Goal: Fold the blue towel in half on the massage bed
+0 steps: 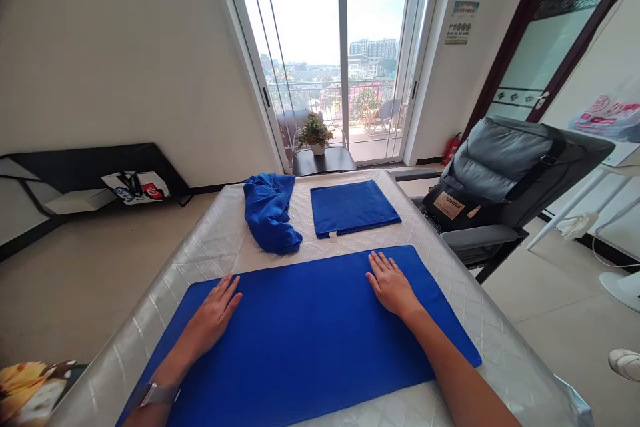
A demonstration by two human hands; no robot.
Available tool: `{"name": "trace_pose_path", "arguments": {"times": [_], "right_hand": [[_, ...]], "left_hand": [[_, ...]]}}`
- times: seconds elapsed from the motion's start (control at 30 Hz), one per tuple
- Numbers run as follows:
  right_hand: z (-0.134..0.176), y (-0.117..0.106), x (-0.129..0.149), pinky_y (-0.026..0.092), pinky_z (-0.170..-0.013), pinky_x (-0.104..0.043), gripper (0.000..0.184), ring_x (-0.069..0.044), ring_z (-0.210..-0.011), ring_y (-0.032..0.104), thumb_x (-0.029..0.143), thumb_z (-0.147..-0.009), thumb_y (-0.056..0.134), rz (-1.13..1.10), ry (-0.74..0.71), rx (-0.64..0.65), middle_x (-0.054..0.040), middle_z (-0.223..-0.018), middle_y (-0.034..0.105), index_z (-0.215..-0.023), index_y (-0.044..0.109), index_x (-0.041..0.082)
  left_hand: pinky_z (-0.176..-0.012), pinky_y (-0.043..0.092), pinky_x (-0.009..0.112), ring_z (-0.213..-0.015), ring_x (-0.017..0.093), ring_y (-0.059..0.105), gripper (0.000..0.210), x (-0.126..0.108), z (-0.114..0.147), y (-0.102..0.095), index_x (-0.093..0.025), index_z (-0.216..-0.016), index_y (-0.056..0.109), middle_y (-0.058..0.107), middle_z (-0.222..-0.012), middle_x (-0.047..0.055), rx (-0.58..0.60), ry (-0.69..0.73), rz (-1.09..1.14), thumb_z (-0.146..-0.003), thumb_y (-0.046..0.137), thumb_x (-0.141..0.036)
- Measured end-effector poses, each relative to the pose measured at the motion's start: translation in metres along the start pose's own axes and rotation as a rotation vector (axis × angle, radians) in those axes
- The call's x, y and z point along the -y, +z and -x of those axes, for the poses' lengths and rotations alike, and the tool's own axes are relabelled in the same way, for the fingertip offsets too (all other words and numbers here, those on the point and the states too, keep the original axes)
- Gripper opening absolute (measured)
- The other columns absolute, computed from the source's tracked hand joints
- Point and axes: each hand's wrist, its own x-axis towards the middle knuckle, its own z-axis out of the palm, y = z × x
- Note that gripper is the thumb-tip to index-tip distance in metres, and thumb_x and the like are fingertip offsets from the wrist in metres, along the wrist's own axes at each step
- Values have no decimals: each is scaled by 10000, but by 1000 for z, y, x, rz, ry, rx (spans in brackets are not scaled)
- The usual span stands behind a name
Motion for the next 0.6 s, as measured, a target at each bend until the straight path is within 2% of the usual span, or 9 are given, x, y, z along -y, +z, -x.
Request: {"name": "trace_pose_path", "arguments": {"times": [0.1,0.2,0.27,0.33,0.4,0.47,0.6], "right_hand": [[2,1,14,201,-1239,-439,651,-214,-1512,202,531,-1053,184,-69,-61,34,-65,-1624,280,-1569,313,155],[1,1,16,167,-1245,-429,678,-211,-1517,179,562,-1048,166,-87,-43,65,-60,-1633,247,-1574,293,153],[0,0,11,152,-1246,-424,687,-210,-1520,167,565,-1046,150,-80,-1,78,-59,-1638,231,-1579,273,149],[-2,-1,1,145,-1245,-420,688,-209,-1521,160,558,-1045,143,-67,45,85,-60,-1642,219,-1583,259,144],[-2,-2,-11,139,-1243,-416,687,-212,-1522,156,548,-1044,149,-48,90,84,-67,-1646,212,-1584,256,137],[-3,-3,-25,134,-1241,-413,675,-211,-1522,159,529,-1044,155,-25,145,76,-71,-1647,215,-1586,258,141],[-3,-2,-54,138,-1235,-416,645,-205,-1518,177,482,-1042,172,18,250,59,-79,-1642,243,-1584,270,146]], "left_hand": [[-1227,242,491,-1514,259,241,710,-9,1,11,-134,-1561,296,298,-1629,110,75,24,-32,-1008,218,-572],[-1227,238,496,-1515,257,239,710,0,2,19,-132,-1570,266,276,-1635,109,98,21,-65,-1004,216,-557],[-1217,258,502,-1505,261,270,667,15,2,24,-136,-1552,328,309,-1624,109,83,40,-90,-1004,223,-502],[-1200,281,529,-1487,274,319,587,31,2,26,-174,-1487,466,391,-1589,97,42,81,-130,-990,249,-398],[-1182,301,546,-1469,286,356,538,44,2,25,-220,-1402,576,472,-1545,78,12,98,-178,-953,291,-296],[-1179,306,530,-1463,290,367,527,49,3,19,-225,-1372,607,503,-1524,81,9,51,-218,-927,328,-259],[-1171,327,487,-1448,282,392,524,40,4,2,-188,-1394,585,513,-1512,117,22,-87,-230,-954,344,-338]]}}
